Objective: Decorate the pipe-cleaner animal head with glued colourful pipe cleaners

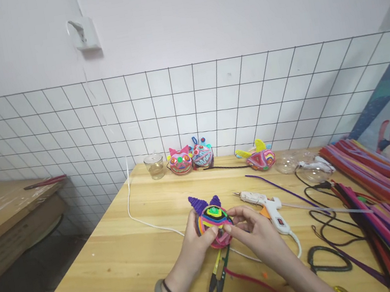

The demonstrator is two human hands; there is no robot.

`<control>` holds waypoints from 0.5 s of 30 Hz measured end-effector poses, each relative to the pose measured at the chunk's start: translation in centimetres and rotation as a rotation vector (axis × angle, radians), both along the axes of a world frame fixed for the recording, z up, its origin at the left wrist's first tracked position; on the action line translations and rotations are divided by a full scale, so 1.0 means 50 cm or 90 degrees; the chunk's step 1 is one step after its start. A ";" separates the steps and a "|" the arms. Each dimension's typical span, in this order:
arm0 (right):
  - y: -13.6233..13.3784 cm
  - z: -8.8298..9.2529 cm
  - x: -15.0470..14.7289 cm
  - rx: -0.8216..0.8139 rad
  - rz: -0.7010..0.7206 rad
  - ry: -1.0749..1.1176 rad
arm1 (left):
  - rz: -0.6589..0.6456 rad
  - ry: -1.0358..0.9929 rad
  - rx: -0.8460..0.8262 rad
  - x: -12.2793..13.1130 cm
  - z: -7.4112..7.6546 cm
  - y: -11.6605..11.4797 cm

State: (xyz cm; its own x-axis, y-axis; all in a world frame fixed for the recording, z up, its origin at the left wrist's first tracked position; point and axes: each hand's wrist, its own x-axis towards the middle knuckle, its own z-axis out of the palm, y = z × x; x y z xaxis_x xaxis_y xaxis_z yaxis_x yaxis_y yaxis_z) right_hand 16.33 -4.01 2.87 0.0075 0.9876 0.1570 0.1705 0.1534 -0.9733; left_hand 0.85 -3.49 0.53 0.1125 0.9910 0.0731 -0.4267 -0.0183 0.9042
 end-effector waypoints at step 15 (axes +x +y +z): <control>-0.018 0.001 0.037 0.167 0.159 -0.380 | 0.118 -0.062 -0.059 -0.014 0.009 0.021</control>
